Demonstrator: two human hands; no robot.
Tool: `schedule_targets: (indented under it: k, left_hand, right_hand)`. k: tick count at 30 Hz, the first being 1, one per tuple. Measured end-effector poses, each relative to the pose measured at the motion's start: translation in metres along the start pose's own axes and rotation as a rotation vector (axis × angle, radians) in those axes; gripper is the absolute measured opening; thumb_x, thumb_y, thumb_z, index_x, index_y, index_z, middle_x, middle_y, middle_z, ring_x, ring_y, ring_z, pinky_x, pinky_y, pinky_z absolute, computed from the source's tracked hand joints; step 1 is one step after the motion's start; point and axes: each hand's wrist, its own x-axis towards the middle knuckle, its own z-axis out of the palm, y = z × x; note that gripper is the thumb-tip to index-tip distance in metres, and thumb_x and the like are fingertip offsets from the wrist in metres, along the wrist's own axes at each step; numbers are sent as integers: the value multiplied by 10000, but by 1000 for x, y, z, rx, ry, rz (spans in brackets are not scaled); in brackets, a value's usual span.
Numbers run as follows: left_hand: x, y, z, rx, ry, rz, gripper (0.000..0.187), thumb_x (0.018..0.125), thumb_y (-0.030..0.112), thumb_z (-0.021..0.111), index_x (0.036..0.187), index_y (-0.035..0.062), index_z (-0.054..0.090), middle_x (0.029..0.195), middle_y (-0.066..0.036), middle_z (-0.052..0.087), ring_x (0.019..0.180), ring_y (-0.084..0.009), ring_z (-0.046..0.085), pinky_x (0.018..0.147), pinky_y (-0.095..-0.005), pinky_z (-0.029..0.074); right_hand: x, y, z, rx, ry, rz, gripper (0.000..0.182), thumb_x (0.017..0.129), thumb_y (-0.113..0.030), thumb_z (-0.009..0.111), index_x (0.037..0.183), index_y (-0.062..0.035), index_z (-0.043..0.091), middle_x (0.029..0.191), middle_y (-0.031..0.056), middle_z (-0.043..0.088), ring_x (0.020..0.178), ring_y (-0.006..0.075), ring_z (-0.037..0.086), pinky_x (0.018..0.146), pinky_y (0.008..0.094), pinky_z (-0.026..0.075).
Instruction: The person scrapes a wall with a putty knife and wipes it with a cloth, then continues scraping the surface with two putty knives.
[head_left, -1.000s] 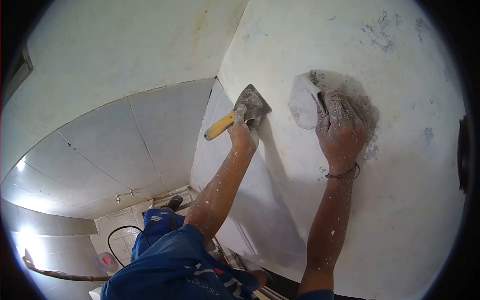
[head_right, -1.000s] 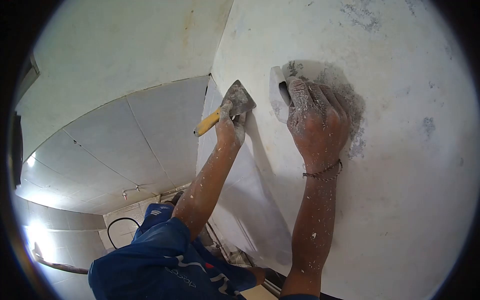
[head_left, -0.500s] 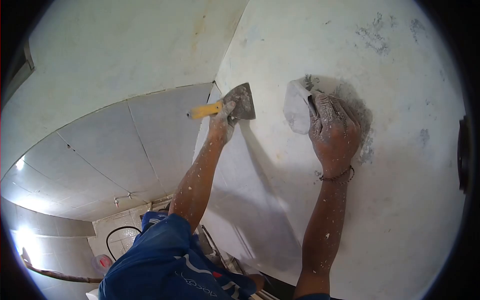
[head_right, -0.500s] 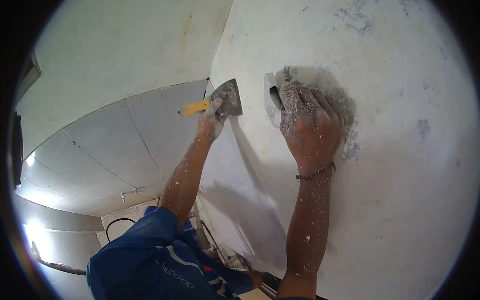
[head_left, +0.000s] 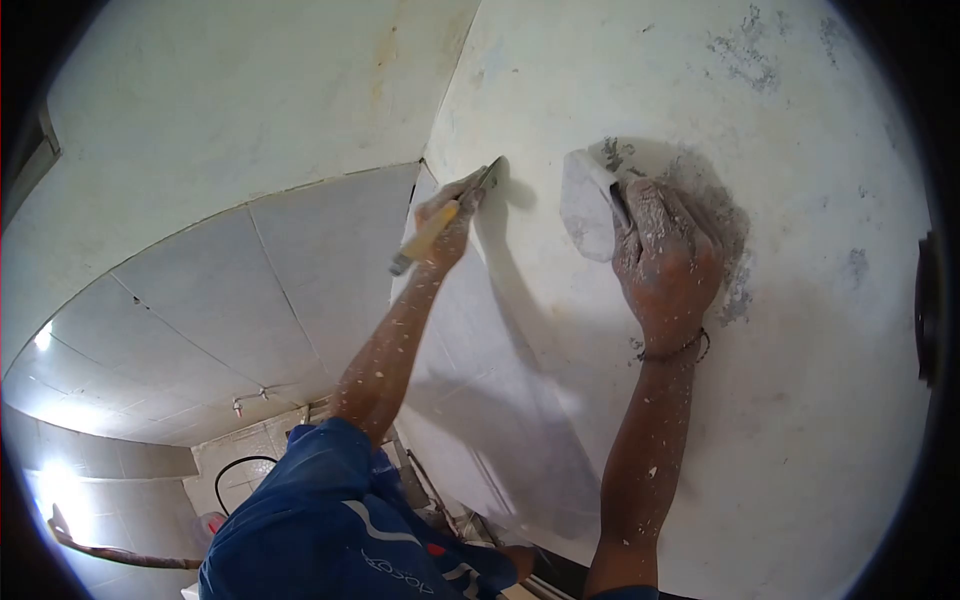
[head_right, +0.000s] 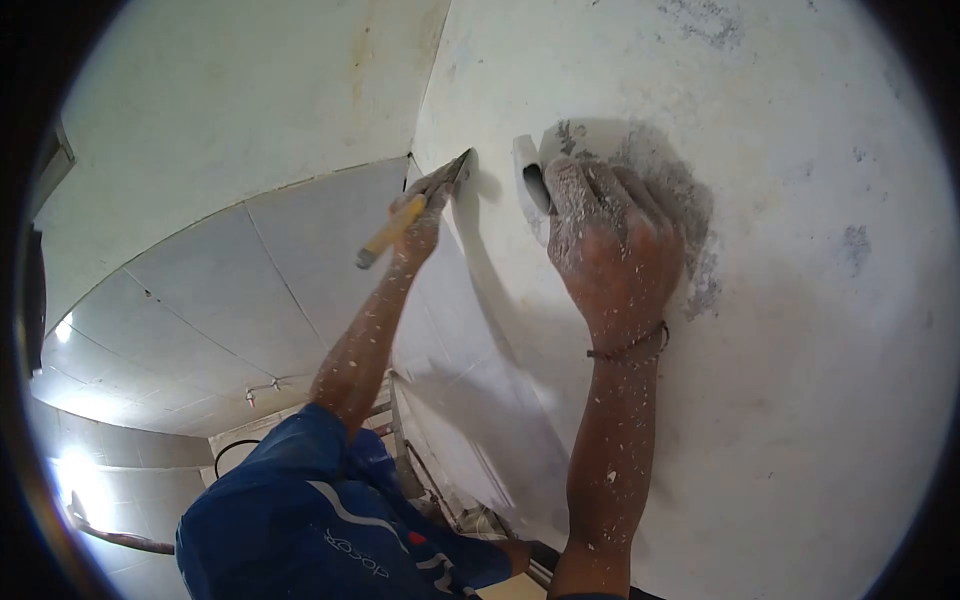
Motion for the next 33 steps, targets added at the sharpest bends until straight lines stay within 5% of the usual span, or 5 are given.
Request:
schedule_targets:
  k: [10, 13, 19, 26, 33]
  left_hand:
    - [-48, 13, 10, -185, -89, -10, 243, 871, 38, 530, 1101, -16, 586, 1140, -137, 592, 1065, -196, 561, 912, -304, 447]
    - [-56, 10, 15, -280, -119, 244, 303, 876, 65, 510, 1166, -13, 545, 1233, -154, 527, 1152, -236, 502, 962, -342, 411]
    - [-73, 12, 25, 170, -39, 347, 418, 848, 72, 494, 1260, 4, 465, 1268, -176, 489, 1182, -311, 469, 987, -368, 385]
    - [-59, -2, 27, -286, -52, -34, 444, 834, 20, 473, 1277, 3, 449, 1304, -161, 464, 1139, -260, 515, 964, -296, 392]
    - [-62, -12, 22, 209, -112, 431, 445, 819, 40, 485, 1264, 41, 468, 1285, -166, 473, 1170, -316, 478, 998, -389, 382]
  right_hand:
    - [4, -3, -5, -22, -32, 20, 195, 711, -80, 654, 904, -55, 653, 881, 98, 658, 825, 279, 634, 770, 389, 495]
    - [2, -3, -7, 2, -4, -9, 184, 710, -76, 658, 891, -45, 650, 860, 102, 657, 814, 281, 634, 759, 387, 497]
    - [-5, 3, -3, 3, 49, -61, 185, 706, -70, 667, 884, -26, 646, 826, 110, 653, 799, 290, 634, 730, 377, 506]
    - [-7, 2, -3, 10, 31, -53, 191, 710, -69, 664, 893, -17, 643, 841, 124, 649, 798, 292, 632, 721, 368, 507]
    - [-3, 1, -4, -32, -47, -72, 220, 712, -78, 654, 923, -19, 641, 890, 126, 648, 845, 283, 626, 769, 372, 501]
